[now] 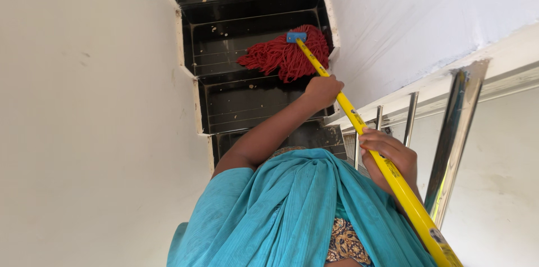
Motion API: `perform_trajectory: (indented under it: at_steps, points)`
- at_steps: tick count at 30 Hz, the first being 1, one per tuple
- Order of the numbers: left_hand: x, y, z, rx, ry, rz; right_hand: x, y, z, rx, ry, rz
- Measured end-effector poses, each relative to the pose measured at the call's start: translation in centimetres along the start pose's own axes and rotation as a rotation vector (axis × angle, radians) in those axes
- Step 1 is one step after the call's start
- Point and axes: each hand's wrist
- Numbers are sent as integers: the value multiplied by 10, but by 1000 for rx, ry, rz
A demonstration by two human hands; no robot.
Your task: The person mops black marble stairs using a red mop with a yellow handle, wiping the surface of the steps while moving downwards.
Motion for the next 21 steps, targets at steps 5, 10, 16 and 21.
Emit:
perform_trajectory:
  at_steps: [5, 10, 16, 21]
  points:
    - [15, 51, 14, -76, -43, 51, 36, -32, 24, -44, 57, 42]
    - [17, 98, -2, -237, -11, 144, 68, -52, 41, -104, 83, 169]
    - [3, 161, -48, -404, -69, 153, 124, -63, 73, -216, 106, 333]
    - [-17, 186, -65, -461, -122, 152, 150, -48, 106, -386, 109, 375]
Point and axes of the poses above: each hand's wrist, its own z-axis towards the middle knuckle, its own x-axis out of the palm, y = z × x, and after that the axes turned 4 degrees about -y, right-handed
